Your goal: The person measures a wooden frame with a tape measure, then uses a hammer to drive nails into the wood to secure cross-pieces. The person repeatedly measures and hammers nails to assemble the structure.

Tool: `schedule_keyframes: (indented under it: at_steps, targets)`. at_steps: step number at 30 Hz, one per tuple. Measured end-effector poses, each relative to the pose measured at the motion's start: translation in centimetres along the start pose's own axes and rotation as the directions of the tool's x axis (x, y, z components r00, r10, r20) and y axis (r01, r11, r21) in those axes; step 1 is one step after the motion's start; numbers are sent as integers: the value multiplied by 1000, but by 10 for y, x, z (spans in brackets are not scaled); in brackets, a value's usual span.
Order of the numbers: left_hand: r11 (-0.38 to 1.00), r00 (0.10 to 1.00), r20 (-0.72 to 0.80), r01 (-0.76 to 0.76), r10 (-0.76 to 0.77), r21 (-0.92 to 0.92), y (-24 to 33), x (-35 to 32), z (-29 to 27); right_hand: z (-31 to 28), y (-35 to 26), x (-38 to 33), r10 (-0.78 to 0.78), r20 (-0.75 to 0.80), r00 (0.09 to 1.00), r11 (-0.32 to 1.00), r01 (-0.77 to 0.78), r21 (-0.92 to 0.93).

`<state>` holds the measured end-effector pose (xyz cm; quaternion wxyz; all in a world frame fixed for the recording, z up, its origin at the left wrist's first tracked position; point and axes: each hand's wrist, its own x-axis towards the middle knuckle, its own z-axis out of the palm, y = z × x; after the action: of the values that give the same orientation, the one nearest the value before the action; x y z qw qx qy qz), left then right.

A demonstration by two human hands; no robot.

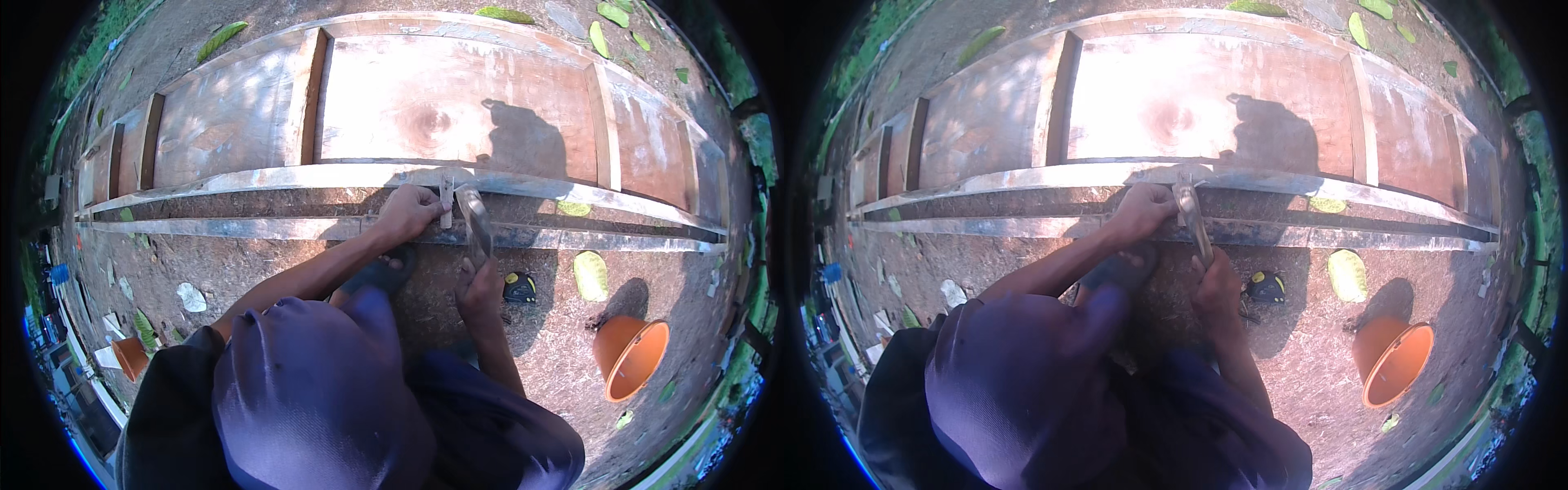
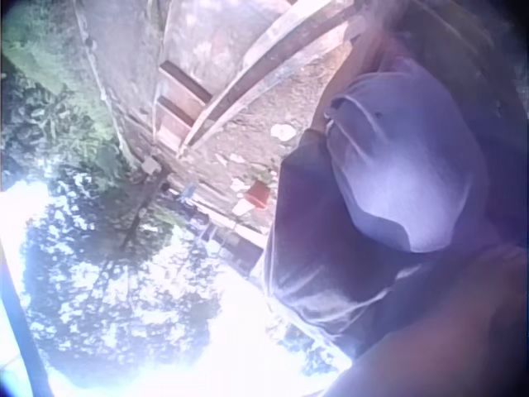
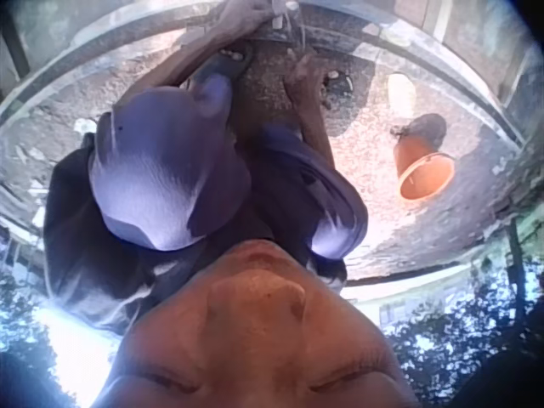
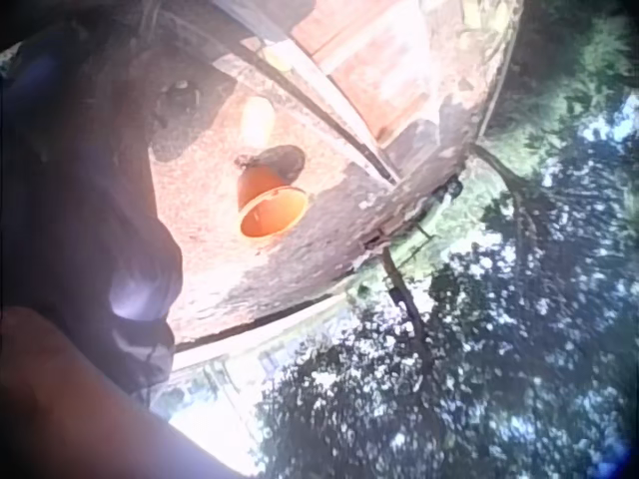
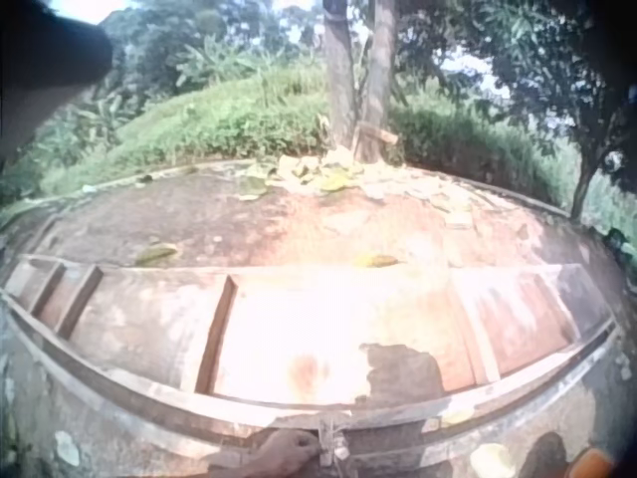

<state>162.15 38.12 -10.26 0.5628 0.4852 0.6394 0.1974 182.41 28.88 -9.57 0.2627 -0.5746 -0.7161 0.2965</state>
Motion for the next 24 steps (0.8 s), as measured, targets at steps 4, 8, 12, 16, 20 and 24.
schedule_keyframes:
  at_steps: [4, 8, 12, 16, 20, 24]
  targets:
    - [999, 999, -29, 25, -26, -19, -4, -4, -4, -12, -37, 39, 79, -122, 989, 996, -73, 53]
    - [999, 999, -15, 33, -33, 19, -6, -3, -5, -23, -5, -13, -141, -44, 989, 970, 147, 191]
    - [1000, 1000, 15, 0, 0, 16, -3, -4, -6, 27, 2, 3, 126, 13, 992, 985, -123, -120]
    - [984, 990, -53, -139, 134, -112, -25, -19, -11, -28, -54, 2, 56, -246, 968, 981, -8, 194]
    - [984, 988, 36, 151, -148, -98, 24, -58, -61, -71, -57, 0, 148, -414, 898, 837, 109, 536]
    - [958, 993, 67, -70, 92, -278, 28, -72, -78, -68, -47, -1, 346, -325, 880, 781, -78, 620]
